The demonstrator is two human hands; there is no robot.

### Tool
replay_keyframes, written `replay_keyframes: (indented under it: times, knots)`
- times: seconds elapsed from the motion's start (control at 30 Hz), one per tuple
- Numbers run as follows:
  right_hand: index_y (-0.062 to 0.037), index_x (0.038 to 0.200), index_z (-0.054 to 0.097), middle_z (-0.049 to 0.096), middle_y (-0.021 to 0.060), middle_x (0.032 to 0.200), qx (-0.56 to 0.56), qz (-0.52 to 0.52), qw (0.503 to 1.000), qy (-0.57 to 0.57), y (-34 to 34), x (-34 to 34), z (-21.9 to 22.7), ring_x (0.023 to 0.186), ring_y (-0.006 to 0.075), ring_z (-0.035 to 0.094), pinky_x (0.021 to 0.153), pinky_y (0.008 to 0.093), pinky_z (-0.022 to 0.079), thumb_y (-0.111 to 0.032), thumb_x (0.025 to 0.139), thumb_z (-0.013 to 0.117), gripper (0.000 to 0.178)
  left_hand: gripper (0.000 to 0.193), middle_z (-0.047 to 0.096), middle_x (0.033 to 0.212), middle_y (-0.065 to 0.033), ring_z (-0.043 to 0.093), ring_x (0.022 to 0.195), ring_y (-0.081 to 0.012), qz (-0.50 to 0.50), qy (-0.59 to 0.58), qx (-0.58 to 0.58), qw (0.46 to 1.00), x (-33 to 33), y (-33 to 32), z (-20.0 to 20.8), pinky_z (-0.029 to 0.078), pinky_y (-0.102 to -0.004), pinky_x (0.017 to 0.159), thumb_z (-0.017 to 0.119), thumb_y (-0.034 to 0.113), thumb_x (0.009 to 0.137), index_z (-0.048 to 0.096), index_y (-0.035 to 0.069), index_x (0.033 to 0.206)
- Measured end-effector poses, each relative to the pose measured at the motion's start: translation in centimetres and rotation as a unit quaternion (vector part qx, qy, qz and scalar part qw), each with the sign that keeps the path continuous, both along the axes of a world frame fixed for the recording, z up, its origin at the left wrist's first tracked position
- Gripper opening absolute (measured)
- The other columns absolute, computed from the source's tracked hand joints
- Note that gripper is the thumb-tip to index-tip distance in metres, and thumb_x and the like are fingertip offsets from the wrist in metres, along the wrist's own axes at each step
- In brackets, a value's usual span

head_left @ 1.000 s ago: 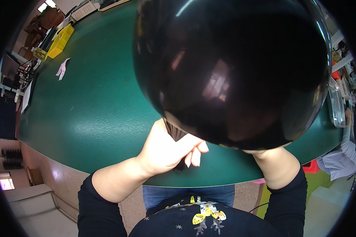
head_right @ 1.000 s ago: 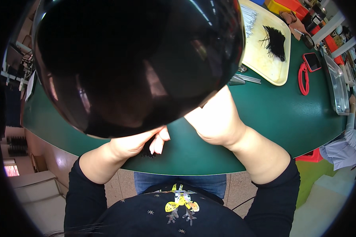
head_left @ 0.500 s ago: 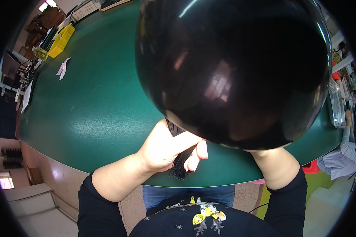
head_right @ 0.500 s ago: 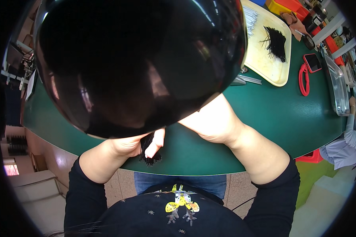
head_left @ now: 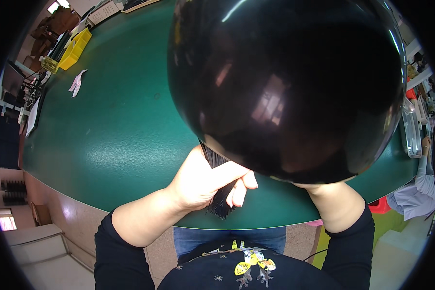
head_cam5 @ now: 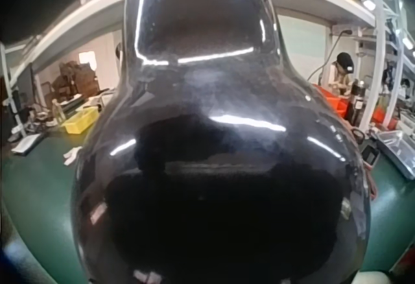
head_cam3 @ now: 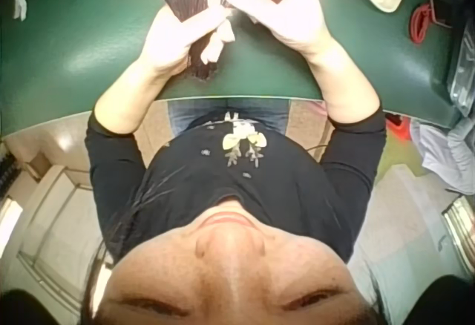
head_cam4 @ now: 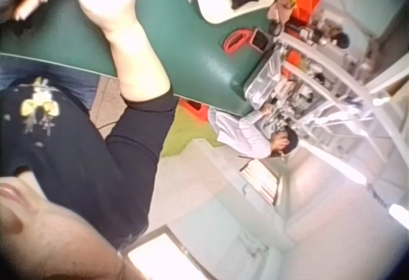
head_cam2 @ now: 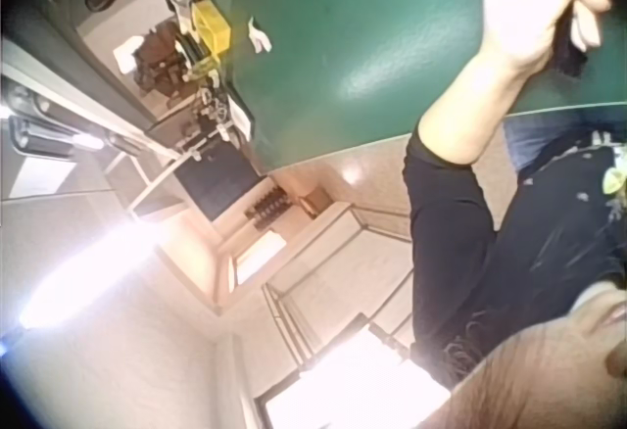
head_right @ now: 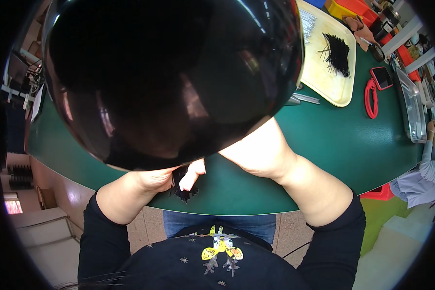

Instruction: The person sorts bundles of black rods by picking them up from a tray on the workbench and separating individual pieces by hand under a desk lamp.

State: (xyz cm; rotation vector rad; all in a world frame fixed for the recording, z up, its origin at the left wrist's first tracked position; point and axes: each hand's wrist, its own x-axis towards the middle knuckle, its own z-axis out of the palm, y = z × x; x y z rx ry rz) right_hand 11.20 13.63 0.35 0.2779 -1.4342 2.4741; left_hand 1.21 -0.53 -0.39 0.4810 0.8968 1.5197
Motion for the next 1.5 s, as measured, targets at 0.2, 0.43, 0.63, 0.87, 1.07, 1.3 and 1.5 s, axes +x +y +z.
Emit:
replay_keyframes:
  times: [0.2,0.43,0.63,0.87,1.07,1.3,1.5]
  knots:
    - [0.0069,0.097,0.046,0.053,0.0103,0.088,0.218,-0.331,0.915,0.073,0.4,-0.6,-2.1,0.079,0.0155,0.052,0.066,0.0238,0.044,0.006,0.061,0.060,0.039,0.020,0.055,0.059,-0.0113,0.054,0.045,-0.0139,0.012,-0.020,0.014,1.000,0.2,0.2,0.3,0.043,-0.0195,0.039,0.046,0.009,0.080,0.054,-0.006,0.068]
    - [0.0040,0.089,0.052,0.054,0.0109,0.089,0.425,-0.278,0.838,0.199,3.1,-1.5,-3.6,0.082,0.0218,0.052,0.074,0.0288,0.040,0.003,0.065,0.056,0.025,0.021,0.056,0.059,-0.0115,0.054,0.044,-0.0135,-0.021,-0.001,0.003,1.000,-0.2,0.0,0.0,0.043,-0.0195,0.039,0.046,0.009,0.080,0.054,-0.006,0.068]
    - [0.0031,0.079,0.056,0.054,0.0131,0.089,0.444,-0.308,0.813,0.217,1.4,-0.7,-2.3,0.081,0.0272,0.052,0.077,0.0329,0.039,0.002,0.063,0.058,0.016,0.017,0.056,0.061,-0.0126,0.054,0.043,-0.0139,0.008,-0.059,0.011,0.998,0.0,-0.1,0.1,0.043,-0.0195,0.038,0.046,0.007,0.079,0.054,-0.005,0.072]
    - [0.0051,0.082,0.054,0.054,0.0133,0.088,0.299,-0.310,0.899,0.078,-0.2,-0.6,-1.1,0.080,0.0257,0.053,0.076,0.0335,0.040,0.006,0.066,0.052,0.016,0.018,0.056,0.059,-0.0118,0.054,0.043,-0.0137,-0.009,-0.051,0.015,0.999,-0.1,-0.1,0.0,0.043,-0.0193,0.038,0.046,0.008,0.080,0.054,-0.006,0.070]
    - [0.0081,0.076,0.052,0.056,0.0128,0.079,0.083,0.058,0.995,0.001,2.9,0.4,-1.9,0.068,0.0176,0.055,0.066,0.0280,0.044,0.005,0.065,0.054,0.012,0.022,0.055,0.055,-0.0105,0.054,0.044,-0.0131,0.009,0.016,0.022,1.000,0.0,0.0,-0.1,0.043,-0.0190,0.040,0.046,0.009,0.080,0.055,-0.006,0.066]
    - [0.0077,0.074,0.053,0.057,0.0137,0.068,0.123,-0.155,0.980,-0.032,1.9,1.6,-5.6,0.056,0.0145,0.055,0.056,0.0240,0.046,0.004,0.064,0.054,0.011,0.023,0.055,0.056,-0.0109,0.054,0.045,-0.0136,0.014,0.022,0.034,0.999,-0.3,-0.1,-0.3,0.044,-0.0195,0.041,0.046,0.011,0.080,0.055,-0.007,0.068]
    - [0.0061,0.071,0.054,0.057,0.0100,0.066,0.181,-0.309,0.930,-0.087,-0.4,0.0,-2.3,0.054,0.0125,0.053,0.056,0.0243,0.045,0.005,0.064,0.053,0.007,0.021,0.056,0.064,-0.0130,0.055,0.047,-0.0148,0.017,-0.001,0.046,0.999,-0.1,0.1,0.0,0.045,-0.0202,0.042,0.045,0.010,0.080,0.053,-0.007,0.073]
